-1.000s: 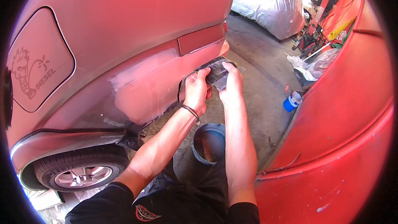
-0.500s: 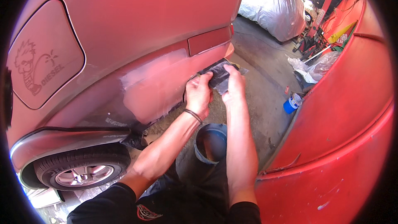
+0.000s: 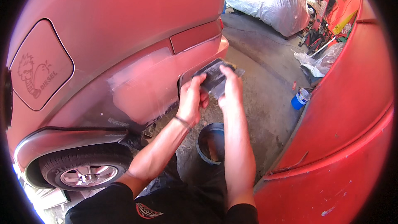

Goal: The person performs wet sanding on the red rear panel of a vehicle, using a sanding block dipped in a bucket of water. They alternate between scrubbing the body filler area and rinsing the block in the water.

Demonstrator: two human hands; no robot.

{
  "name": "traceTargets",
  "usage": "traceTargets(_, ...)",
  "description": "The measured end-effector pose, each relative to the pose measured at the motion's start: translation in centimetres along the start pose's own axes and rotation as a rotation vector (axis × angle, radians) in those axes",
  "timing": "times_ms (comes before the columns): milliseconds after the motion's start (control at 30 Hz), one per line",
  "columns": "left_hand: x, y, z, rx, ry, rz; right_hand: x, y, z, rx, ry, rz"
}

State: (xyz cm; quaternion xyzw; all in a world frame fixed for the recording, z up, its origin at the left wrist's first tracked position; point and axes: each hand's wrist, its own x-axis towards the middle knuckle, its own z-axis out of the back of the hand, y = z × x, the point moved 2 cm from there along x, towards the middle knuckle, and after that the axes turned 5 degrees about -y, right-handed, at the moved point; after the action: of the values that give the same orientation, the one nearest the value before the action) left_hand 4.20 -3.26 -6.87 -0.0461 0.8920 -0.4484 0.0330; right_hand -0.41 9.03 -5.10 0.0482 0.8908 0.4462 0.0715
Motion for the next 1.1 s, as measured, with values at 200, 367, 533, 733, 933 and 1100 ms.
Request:
traceTargets(200,3.8,-0.1,-4.8,0.198,0.013,0.044,5.7,2.2,1.3,-0.038,-0.012,0.034)
traceTargets(367,5.3,0.9,-3.5,0.091,-0.043,0.054,7.1,1.3,1.4,-0.062,0.0,0.059)
traceTargets(533,4.5,1.2,-3.3,-0.039,-0.065,0.073,5.6,0.9,1.1,-0.045,-0.039,0.064)
traceTargets(733,4.5,0.7,-2.2,-0.092,-0.099,0.036,4.7,0.5,0.0,-0.059,-0.029,0.079)
traceTargets(933,5.2,0.8,-3.9,-0.065,-0.102,-0.015,6.7,2.4,0.9,-0.17,0.011,0.075)
traceTargets(1100,5.3,2.1,-2.3,-0.038,-0.201,-0.151,5.0,0.9,-0.3,-0.149,0.023,0.023)
